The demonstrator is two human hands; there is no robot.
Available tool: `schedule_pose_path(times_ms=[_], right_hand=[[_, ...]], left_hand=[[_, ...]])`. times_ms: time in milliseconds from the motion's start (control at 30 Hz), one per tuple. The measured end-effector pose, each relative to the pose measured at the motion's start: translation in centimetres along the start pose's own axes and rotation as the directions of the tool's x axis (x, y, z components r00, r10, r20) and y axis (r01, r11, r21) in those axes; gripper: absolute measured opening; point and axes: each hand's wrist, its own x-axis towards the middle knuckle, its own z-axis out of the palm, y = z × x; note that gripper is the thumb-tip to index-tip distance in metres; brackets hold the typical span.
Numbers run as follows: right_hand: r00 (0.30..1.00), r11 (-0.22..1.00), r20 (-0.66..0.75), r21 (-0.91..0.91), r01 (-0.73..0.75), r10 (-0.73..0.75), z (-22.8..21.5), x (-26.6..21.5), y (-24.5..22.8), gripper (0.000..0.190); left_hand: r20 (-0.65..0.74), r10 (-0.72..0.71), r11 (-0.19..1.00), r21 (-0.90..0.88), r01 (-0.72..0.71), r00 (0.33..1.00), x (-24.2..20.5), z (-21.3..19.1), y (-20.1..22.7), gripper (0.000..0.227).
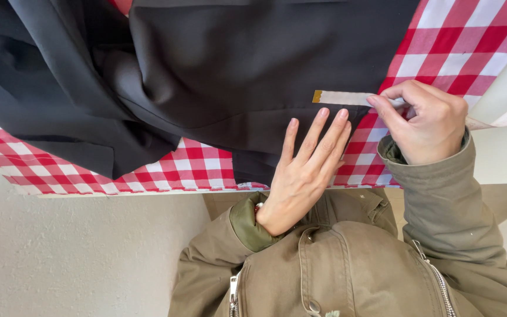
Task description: The person measures a black garment laid on a red and white checkered tablecloth using a flexible measuring tape and a ruler. They mark measurements on the fabric with chalk while adjusting the garment and tools.
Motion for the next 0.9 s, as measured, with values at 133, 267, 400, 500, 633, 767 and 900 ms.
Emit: schedule_pose_path(times_ms=[133,267,400,500,633,767,900], right_hand=[[1.000,1.000,0.016,-0.014,0.011,-0.011,-0.1,0.0,0.1,0.020],[1.000,1.000,0.008,-0.010,0.003,-0.003,-0.1,0.1,0.1,0.018],[1.000,1.000,0.012,-0.023,0.014,-0.014,0.0,0.1,0.3,0.020],[1.000,1.000,0.019,-0.014,0.015,-0.014,-0.2,0.1,0.1,0.020],[1.000,1.000,0.015,-0.018,0.023,-0.022,-0.2,0.1,0.1,0.020],[1.000,1.000,0.017,-0.026,0.012,-0.011,-0.3,0.2,0.0,0.020],[1.000,0.999,0.005,0.052,-0.009,0.009,-0.8,0.4,0.1,0.014]], left_hand=[[0.015,-0.045,0.999,-0.003,0.045,0.999,-0.1,0.0,0.1,0.055],[0.031,-0.060,0.997,-0.045,0.062,0.998,0.4,0.2,-0.1,0.071],[0.048,-0.087,0.996,-0.030,0.088,0.995,0.7,0.7,0.0,0.080],[0.065,-0.108,0.993,-0.043,0.111,0.992,0.7,0.9,0.3,0.083],[0.053,-0.119,0.991,-0.051,0.122,0.991,0.8,1.0,0.5,0.084],[0.057,-0.129,0.990,-0.055,0.132,0.990,0.9,1.1,0.7,0.086],[0.073,-0.140,0.988,-0.056,0.145,0.987,1.1,0.7,0.8,0.087]])
